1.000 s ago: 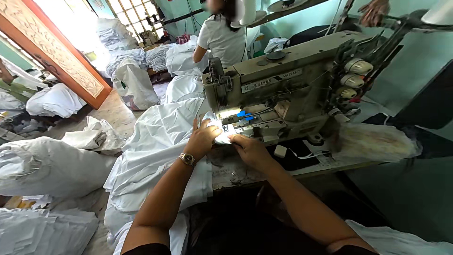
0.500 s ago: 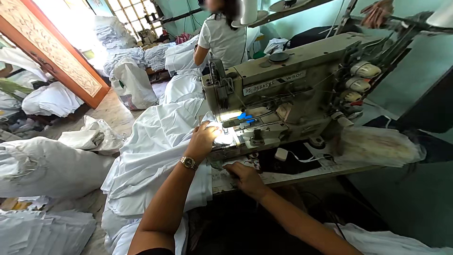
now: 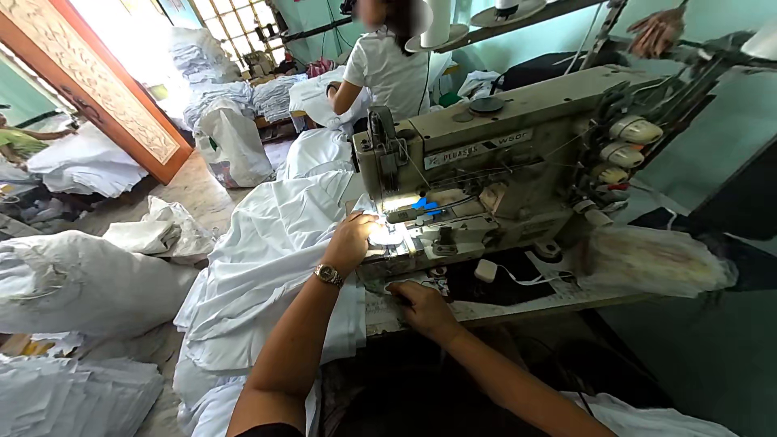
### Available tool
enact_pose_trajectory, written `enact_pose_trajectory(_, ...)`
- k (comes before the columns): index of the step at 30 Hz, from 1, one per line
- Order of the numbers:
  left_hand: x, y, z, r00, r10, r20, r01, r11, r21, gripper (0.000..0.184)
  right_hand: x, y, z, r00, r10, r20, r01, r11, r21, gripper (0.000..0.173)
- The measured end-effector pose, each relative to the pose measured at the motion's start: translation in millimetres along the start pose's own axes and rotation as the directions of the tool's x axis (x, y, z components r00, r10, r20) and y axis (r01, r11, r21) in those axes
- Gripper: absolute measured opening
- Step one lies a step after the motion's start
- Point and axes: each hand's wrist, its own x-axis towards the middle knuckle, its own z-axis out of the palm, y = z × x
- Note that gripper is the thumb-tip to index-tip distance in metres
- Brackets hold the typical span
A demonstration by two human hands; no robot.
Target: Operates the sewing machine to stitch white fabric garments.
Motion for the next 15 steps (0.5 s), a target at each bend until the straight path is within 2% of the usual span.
enact_pose_trajectory(8, 28, -19, 2, 0.998, -0.014, 0.067, 0.017, 0.999, -0.05, 0.021, 0, 1, 1, 0.998, 0.012, 0.054, -0.009, 0.998, -0.06, 0.027)
enact_pose_trajectory(10, 38, -29, -3, 0.992, -0.085, 0.088, 0.087, 0.996, -0.018, 0.02, -1, 2, 0, 0.998, -0.008, 0.066, 0.011, 0.999, -0.048, 0.027)
enact_pose_trajectory(11, 40, -38, -7, 0.989, -0.141, 0.047, 0.141, 0.99, 0.002, 0.021, -1, 3, 0, 0.998, -0.016, 0.059, 0.018, 0.999, -0.034, 0.026)
enact_pose_trajectory(13, 31, -60, -13, 0.968, -0.179, -0.176, 0.19, 0.98, 0.05, 0.023, -2, 5, 1, 0.999, -0.023, 0.025, 0.023, 1.0, -0.003, 0.024)
enact_pose_trajectory(15, 11, -59, -25, 0.921, -0.127, -0.369, 0.181, 0.976, 0.117, 0.027, -1, 8, 1, 1.0, -0.017, -0.019, 0.017, 1.0, 0.02, 0.025)
